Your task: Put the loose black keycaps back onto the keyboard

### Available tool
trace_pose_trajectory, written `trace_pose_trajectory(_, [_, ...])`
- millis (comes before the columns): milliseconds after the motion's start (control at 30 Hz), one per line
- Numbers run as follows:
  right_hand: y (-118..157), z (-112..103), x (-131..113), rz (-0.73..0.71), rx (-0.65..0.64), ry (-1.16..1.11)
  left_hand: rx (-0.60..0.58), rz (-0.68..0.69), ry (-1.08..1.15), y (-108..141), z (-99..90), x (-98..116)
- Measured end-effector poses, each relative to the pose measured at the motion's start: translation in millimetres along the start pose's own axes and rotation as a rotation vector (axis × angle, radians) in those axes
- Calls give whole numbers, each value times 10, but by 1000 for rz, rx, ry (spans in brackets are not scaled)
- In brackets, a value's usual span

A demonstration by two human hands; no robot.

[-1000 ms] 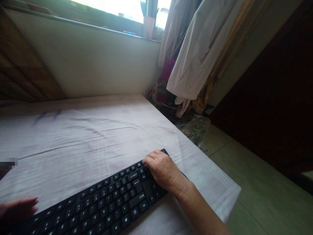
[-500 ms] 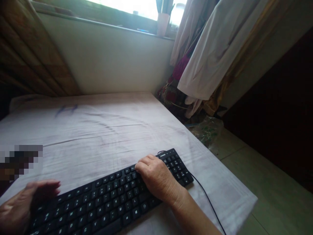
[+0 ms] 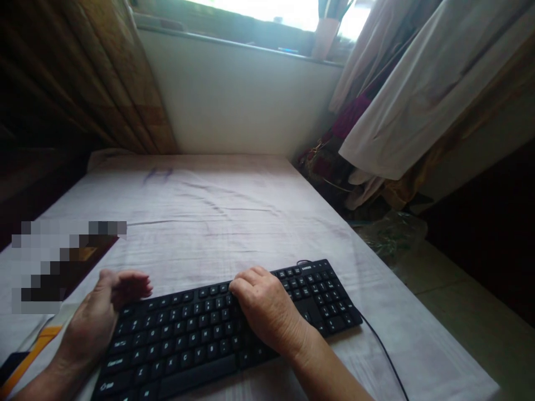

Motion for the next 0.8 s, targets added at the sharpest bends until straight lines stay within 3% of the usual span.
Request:
trace_pose_trajectory(133, [14, 7, -21, 14, 34, -20, -44, -78, 153, 7, 2, -22])
trace_pose_trajectory(800, [-146, 336, -318, -63, 62, -185, -82, -157, 298, 48, 35, -16])
Point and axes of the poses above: each hand's wrist, its own y-axis away from the middle knuckle, its own z-axis out of the palm, x = y × z, the point moved 1 cm from there along -y, towards the middle knuckle, and after that the axes turned 12 degrees about x, right-handed, at the moved point
